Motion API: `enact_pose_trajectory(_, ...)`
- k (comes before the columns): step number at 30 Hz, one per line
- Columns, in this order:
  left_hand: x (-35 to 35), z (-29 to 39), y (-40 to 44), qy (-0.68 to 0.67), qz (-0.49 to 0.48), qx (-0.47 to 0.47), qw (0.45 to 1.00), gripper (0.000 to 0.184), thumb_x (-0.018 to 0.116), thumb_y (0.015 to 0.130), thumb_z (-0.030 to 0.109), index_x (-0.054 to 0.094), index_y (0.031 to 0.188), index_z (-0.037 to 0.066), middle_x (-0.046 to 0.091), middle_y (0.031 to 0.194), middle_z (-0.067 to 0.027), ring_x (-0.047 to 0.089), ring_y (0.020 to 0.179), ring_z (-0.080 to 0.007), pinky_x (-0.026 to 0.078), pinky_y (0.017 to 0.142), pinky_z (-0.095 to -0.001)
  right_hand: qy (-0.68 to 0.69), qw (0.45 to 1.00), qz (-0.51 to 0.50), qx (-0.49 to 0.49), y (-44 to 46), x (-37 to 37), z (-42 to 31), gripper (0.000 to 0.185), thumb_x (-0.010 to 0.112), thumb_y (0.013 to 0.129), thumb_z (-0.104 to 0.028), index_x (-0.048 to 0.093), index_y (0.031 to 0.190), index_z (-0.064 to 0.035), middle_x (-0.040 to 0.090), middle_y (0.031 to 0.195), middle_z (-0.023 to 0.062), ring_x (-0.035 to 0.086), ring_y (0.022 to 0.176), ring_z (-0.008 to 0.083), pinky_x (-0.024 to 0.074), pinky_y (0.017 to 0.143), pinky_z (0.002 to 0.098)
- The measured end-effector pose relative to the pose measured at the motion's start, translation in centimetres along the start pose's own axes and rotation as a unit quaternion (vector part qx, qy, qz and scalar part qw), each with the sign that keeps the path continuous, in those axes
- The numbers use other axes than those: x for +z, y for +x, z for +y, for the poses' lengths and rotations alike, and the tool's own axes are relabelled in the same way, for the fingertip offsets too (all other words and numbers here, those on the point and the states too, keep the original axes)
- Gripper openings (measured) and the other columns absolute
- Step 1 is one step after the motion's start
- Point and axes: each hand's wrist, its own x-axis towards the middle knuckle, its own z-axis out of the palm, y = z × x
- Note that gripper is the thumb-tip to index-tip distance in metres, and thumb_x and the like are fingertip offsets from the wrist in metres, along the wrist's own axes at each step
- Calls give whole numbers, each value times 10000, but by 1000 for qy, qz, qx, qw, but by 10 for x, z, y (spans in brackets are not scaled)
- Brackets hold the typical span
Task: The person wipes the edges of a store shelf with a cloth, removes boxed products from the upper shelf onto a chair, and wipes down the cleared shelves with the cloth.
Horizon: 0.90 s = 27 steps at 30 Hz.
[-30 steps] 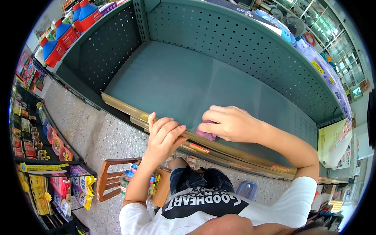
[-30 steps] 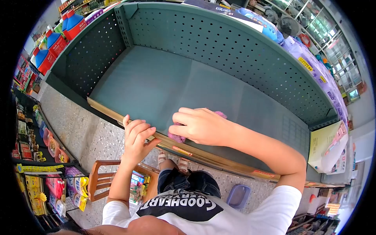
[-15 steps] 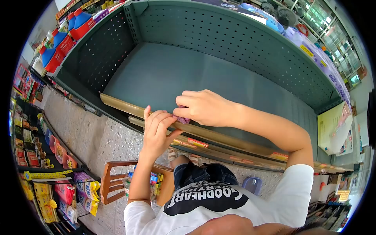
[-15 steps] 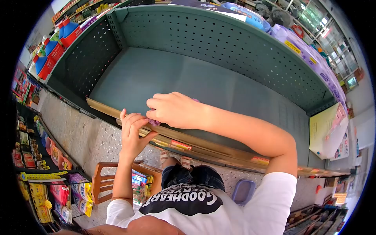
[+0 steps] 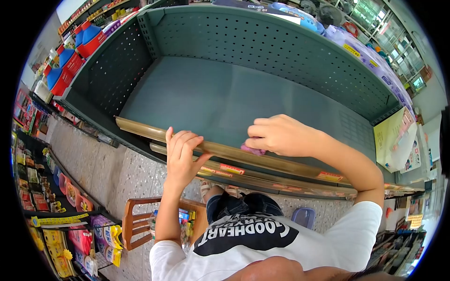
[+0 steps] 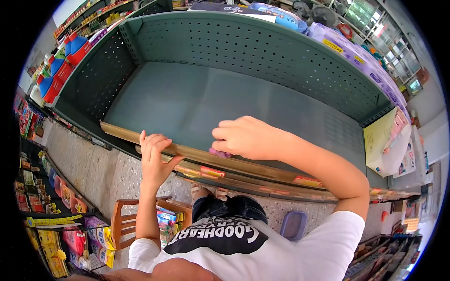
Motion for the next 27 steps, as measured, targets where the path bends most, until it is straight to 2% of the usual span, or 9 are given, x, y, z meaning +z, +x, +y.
enact_pose_trajectory(8, 0, 0, -1, -6, -3, -9, 1000, 628, 903, 565, 81, 586, 1107, 86, 614, 1114, -84, 583, 1102, -316, 292, 1140, -578, -14, 996, -47, 78, -59, -19, -18, 68, 628, 814, -133, 625, 876, -107, 506, 808, 30, 557, 797, 216, 494, 623, 372)
enact_pose_trajectory(14, 1, 0, -3, -10, 1, -10, 1000, 609, 903, 583, 90, 592, 1106, 80, 613, 1116, -87, 582, 1101, -320, 289, 1138, -585, -27, 989, -83, 117, -87, -29, -23, 166, 649, 796, -120, 668, 960, -123, 535, 837, 18, 575, 808, 208, 515, 632, 354)
enact_pose_trajectory(20, 4, -5, -4, -22, 30, 8, 999, 560, 880, 620, 116, 609, 1109, 89, 625, 1088, -62, 594, 1059, -283, 303, 1115, -586, 24, 990, 4, 136, -79, -15, -16, 182, 676, 779, -92, 675, 955, -138, 550, 861, 9, 577, 767, 199, 503, 573, 349)
enact_pose_trajectory(27, 6, -9, -6, -32, 36, 16, 999, 545, 876, 634, 126, 614, 1111, 87, 634, 1093, -66, 599, 1054, -277, 299, 1117, -578, 8, 989, 41, 139, -26, -3, -8, 55, 653, 803, -108, 607, 803, -137, 514, 786, -13, 558, 731, 177, 473, 555, 354)
